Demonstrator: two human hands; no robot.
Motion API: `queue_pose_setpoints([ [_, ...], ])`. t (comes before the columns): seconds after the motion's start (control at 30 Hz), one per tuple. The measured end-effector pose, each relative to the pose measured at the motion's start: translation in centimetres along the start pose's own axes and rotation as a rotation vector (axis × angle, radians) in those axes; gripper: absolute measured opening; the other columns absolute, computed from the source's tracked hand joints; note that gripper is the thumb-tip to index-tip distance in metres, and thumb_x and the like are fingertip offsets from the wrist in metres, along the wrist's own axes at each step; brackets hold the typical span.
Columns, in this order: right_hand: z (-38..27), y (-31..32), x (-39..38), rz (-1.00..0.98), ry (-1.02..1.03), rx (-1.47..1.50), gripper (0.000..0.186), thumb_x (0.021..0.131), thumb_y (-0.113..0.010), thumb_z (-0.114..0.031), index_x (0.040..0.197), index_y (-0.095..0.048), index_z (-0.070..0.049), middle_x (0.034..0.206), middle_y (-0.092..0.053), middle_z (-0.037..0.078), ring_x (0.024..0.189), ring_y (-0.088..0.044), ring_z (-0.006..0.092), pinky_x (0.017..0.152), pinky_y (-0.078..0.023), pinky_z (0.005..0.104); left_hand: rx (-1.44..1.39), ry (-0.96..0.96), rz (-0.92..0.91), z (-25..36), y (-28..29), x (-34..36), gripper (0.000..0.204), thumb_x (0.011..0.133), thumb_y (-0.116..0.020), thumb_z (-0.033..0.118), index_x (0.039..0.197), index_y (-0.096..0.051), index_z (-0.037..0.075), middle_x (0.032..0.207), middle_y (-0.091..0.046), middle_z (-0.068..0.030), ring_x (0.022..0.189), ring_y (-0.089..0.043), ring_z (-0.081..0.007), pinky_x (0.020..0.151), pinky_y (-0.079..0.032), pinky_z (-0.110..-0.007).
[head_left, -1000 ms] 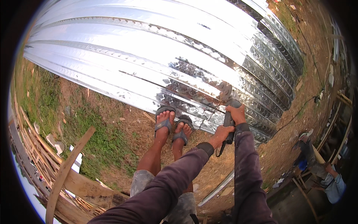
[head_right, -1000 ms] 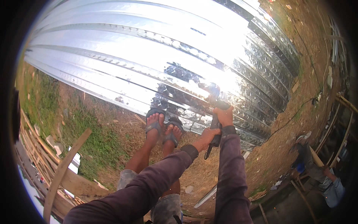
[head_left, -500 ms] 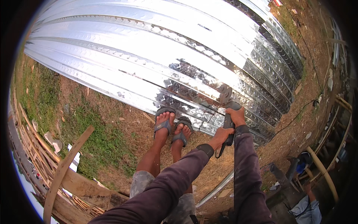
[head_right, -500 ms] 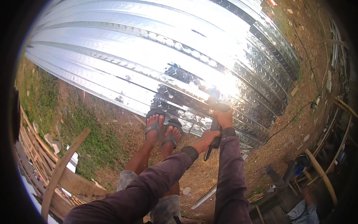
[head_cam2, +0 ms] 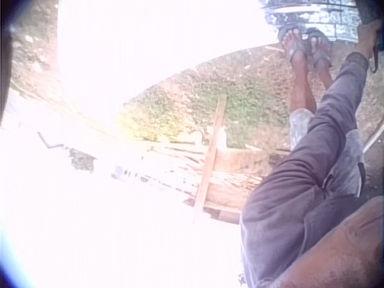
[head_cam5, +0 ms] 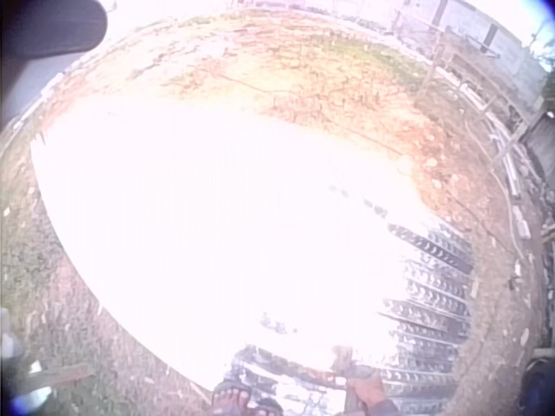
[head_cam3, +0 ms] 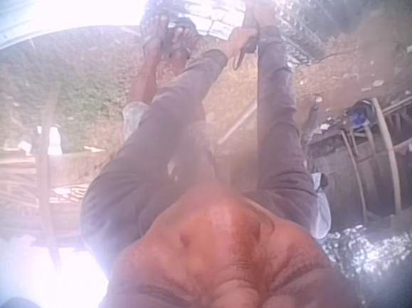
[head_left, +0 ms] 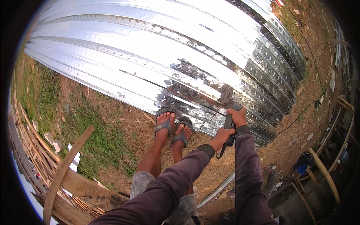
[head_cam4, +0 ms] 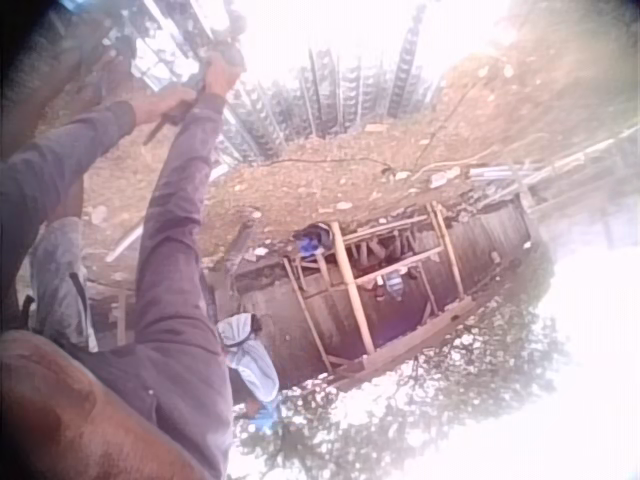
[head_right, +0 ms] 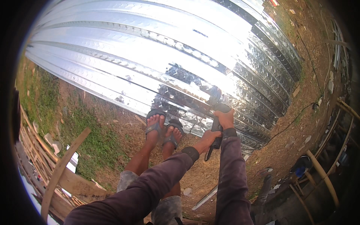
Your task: The person uses an angle grinder to cut a corrugated metal sheet laid on the ground. They guide the grinder along the sheet, creating sparks, then reposition and continue cutting. After finishing, they unplug the grinder and place it on the ground.
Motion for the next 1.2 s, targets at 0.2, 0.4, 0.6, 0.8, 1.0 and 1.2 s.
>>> queue_pose_setpoints([
  [0.2, 0.1, 0.0, 0.2, 0.023, 0.0, -0.042, 0.08, 0.06, -0.082, -0.015, 0.124, -0.038, 0.009, 0.109, -0.058, 0.019, 0.095, -0.062, 0.027, 0.079, -0.053, 0.0361, 0.012, 0.014, 0.001, 0.0, 0.1, 0.1, 0.023, 0.077, -0.07, 0.018, 0.086, -0.063, -0.002, 0.071, -0.06, -0.0034, 0.054, -0.057, -0.0147, 0.047, -0.046, -0.031],
  [0.4, -0.2, -0.1, -0.2, 0.024, 0.021, 0.01, 0.079, 0.061, -0.082, -0.013, 0.123, -0.038, 0.009, 0.108, -0.058, 0.018, 0.095, -0.061, 0.0263, 0.08, -0.053, 0.0358, 0.008, -0.009, -0.004, -0.6, 0.3, 0.9, 0.025, 0.076, -0.071, 0.019, 0.086, -0.065, -0.003, 0.073, -0.062, -0.0047, 0.056, -0.059, -0.0151, 0.048, -0.046, -0.031],
  [0.6, -1.8, 0.5, -0.1, 0.02, 0.029, -0.025, 0.08, 0.062, -0.082, -0.014, 0.124, -0.037, 0.009, 0.108, -0.057, 0.018, 0.093, -0.061, 0.0261, 0.077, -0.054, 0.0352, 0.031, -0.051, 0.025, 0.2, -0.5, 1.1, 0.026, 0.074, -0.071, 0.018, 0.086, -0.065, -0.004, 0.072, -0.062, -0.0044, 0.056, -0.059, -0.0147, 0.047, -0.045, -0.031],
  [0.8, -2.8, 0.9, -0.1, 0.02, 0.012, -0.003, 0.083, 0.062, -0.082, -0.017, 0.127, -0.036, 0.009, 0.109, -0.058, 0.021, 0.093, -0.062, 0.0277, 0.077, -0.054, 0.0364, 0.058, -0.043, -0.03, 0.9, -0.6, 1.5, 0.022, 0.078, -0.067, 0.017, 0.091, -0.065, -0.001, 0.077, -0.063, -0.0041, 0.062, -0.06, -0.0128, 0.053, -0.048, -0.028],
  [1.0, -2.4, 1.2, 0.8, 0.072, 0.005, -0.056, 0.085, 0.063, -0.082, -0.016, 0.129, -0.035, 0.008, 0.112, -0.058, 0.022, 0.096, -0.063, 0.0299, 0.078, -0.054, 0.038, 0.065, -0.025, -0.023, 1.1, -1.0, 1.7, 0.025, 0.078, -0.068, 0.017, 0.093, -0.065, -0.002, 0.077, -0.063, -0.0043, 0.062, -0.06, -0.0133, 0.053, -0.048, -0.028],
  [1.2, -1.9, 1.4, 1.6, 0.012, 0.006, 0.021, 0.089, 0.063, -0.083, -0.014, 0.133, -0.033, 0.008, 0.112, -0.058, 0.022, 0.095, -0.063, 0.0299, 0.077, -0.054, 0.0384, 0.044, -0.061, -0.034, 1.2, -1.3, 1.8, 0.027, 0.077, -0.068, 0.018, 0.094, -0.065, -0.003, 0.078, -0.064, -0.0045, 0.063, -0.061, -0.0142, 0.054, -0.049, -0.029],
])
Point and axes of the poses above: each hand's wrist, its own x-axis towards the middle knuckle, its own y-axis out of the back of the hand, z = x × y, the point moved 2 cm from there along x, towards the middle knuckle
